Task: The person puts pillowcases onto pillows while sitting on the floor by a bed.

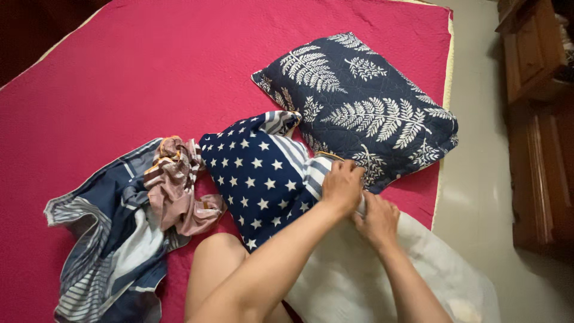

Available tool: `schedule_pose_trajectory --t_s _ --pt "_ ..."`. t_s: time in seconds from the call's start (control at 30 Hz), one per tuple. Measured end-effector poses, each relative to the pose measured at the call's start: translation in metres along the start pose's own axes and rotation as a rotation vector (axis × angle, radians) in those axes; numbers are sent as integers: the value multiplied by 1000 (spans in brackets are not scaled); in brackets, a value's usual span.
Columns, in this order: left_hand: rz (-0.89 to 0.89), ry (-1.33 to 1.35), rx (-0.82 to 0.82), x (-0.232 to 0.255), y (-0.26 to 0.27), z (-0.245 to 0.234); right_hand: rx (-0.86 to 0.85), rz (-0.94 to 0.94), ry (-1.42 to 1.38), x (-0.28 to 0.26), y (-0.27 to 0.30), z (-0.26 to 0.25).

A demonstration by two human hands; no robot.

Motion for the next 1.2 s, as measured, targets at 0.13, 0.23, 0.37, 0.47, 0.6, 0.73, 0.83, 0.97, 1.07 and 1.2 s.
schedule_pose_trajectory --t_s 0.13,0.23,0.37,0.47,0.6,0.73,0.83,0.97,1.07,1.2 --pt "-34 -194 -57 -14 -23 13 188 -112 -8 -33 15 -25" --pt "-121 -387 -250 -17 -34 12 208 -163 -5 -51 16 -39" --pt "-185 -534 -568 -8 -33 3 211 -153 4 -58 24 -39" --pt "-127 -327 -447 30 -19 -8 355 -144 81 -59 37 -30" --pt "170 -230 -384 109 36 1 263 -80 408 -56 40 26" --pt "330 -172 -356 129 70 -1 185 254 -211 -5 40 67" --pt "186 135 -115 103 78 -31 218 499 -413 43 46 64" --pt "-28 148 83 12 124 -73 109 522 -235 74 48 45" --pt "-233 -47 97 -57 186 -96 25 263 67 38 42 31" --pt "-547 -94 -13 -122 232 -87 83 -20 77 -70 80 6"
Point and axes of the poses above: each hand's wrist, its own y-axis away from the middle knuckle, its own z-axis out of the palm, x = y × z, the point moved 10 cm from there along -y, towards the middle knuckle, and after that the axes turned 7 degrees about -z, right-handed, at the moved point
